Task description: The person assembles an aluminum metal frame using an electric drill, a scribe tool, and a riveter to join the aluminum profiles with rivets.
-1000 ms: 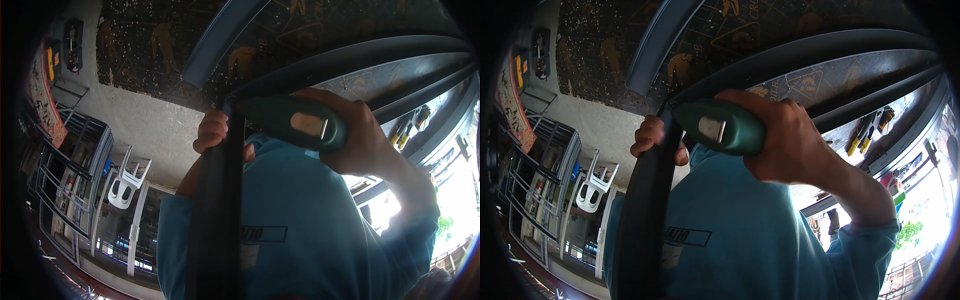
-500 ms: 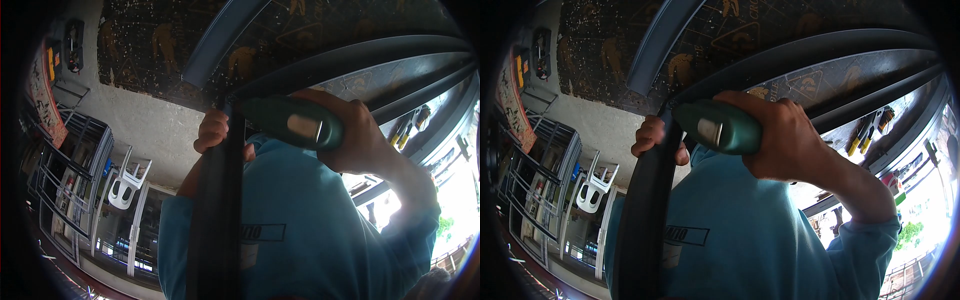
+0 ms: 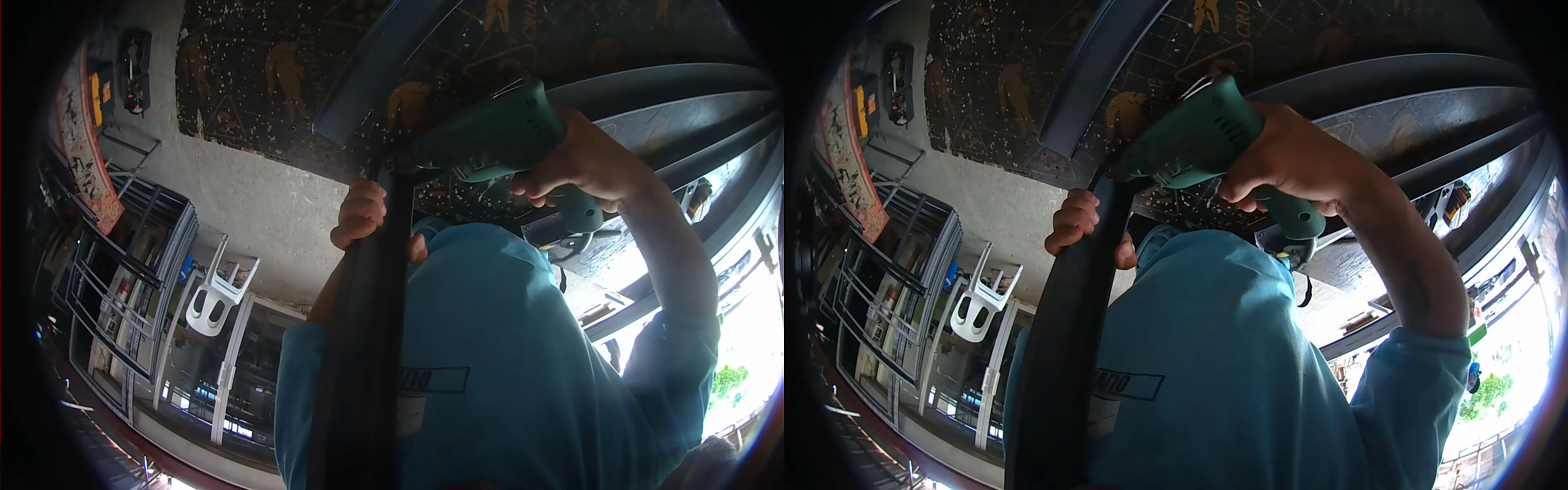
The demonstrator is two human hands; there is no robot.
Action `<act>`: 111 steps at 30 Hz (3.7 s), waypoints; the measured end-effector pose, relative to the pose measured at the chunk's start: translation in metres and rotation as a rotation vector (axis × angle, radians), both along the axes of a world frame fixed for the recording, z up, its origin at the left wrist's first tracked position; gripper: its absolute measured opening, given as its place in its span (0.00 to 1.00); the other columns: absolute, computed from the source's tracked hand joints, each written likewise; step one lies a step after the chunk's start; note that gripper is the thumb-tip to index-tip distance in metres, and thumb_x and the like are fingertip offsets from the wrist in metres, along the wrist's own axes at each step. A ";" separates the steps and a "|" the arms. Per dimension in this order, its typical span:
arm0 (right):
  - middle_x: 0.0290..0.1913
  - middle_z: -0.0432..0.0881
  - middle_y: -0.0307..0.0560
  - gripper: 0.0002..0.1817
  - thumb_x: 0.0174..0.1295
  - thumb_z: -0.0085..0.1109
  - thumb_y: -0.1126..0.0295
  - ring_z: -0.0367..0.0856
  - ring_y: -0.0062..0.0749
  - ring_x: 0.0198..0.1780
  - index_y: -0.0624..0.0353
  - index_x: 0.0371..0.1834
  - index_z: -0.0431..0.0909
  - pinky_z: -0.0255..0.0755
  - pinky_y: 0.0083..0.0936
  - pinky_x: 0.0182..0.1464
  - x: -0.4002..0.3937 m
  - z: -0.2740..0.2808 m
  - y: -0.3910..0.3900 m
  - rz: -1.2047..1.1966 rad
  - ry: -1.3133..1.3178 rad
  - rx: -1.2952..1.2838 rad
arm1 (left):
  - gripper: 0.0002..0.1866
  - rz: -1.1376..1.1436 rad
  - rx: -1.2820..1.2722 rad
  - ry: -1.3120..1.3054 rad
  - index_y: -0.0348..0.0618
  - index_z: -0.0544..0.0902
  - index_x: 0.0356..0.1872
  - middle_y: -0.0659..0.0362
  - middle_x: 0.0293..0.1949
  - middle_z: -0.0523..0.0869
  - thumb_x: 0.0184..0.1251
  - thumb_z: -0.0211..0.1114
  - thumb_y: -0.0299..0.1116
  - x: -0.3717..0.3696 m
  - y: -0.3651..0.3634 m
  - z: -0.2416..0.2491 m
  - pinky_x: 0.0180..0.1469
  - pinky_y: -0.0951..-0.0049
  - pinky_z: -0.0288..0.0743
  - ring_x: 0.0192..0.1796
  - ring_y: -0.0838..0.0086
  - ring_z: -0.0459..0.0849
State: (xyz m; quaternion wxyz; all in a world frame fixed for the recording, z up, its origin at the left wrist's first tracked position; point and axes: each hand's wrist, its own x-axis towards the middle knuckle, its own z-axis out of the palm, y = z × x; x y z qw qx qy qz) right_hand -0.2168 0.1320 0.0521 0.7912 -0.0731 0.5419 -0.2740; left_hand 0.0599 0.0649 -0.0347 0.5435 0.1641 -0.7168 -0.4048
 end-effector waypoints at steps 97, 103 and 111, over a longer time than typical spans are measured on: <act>0.30 0.82 0.53 0.08 0.56 0.59 0.71 0.81 0.47 0.33 0.66 0.32 0.80 0.73 0.41 0.39 -0.005 -0.044 0.402 -0.708 1.989 -0.041 | 0.44 0.044 -0.083 -0.892 0.41 0.70 0.62 0.45 0.51 0.80 0.41 0.78 0.47 0.068 -0.003 -0.007 0.57 0.51 0.71 0.55 0.48 0.78; 0.26 0.74 0.34 0.06 0.63 0.55 0.76 0.66 0.16 0.30 0.66 0.30 0.77 0.62 0.19 0.31 0.028 0.039 0.389 -0.936 1.541 -0.360 | 0.50 0.067 -0.026 -1.008 0.37 0.65 0.66 0.45 0.57 0.77 0.40 0.79 0.49 0.070 0.005 0.018 0.62 0.52 0.67 0.59 0.48 0.75; 0.28 0.74 0.32 0.04 0.64 0.59 0.75 0.66 0.14 0.29 0.62 0.32 0.77 0.58 0.15 0.33 0.110 0.125 0.316 -1.001 1.147 -0.736 | 0.58 0.245 0.180 -1.039 0.31 0.50 0.70 0.35 0.67 0.58 0.46 0.77 0.52 0.079 0.098 0.015 0.71 0.52 0.56 0.70 0.46 0.59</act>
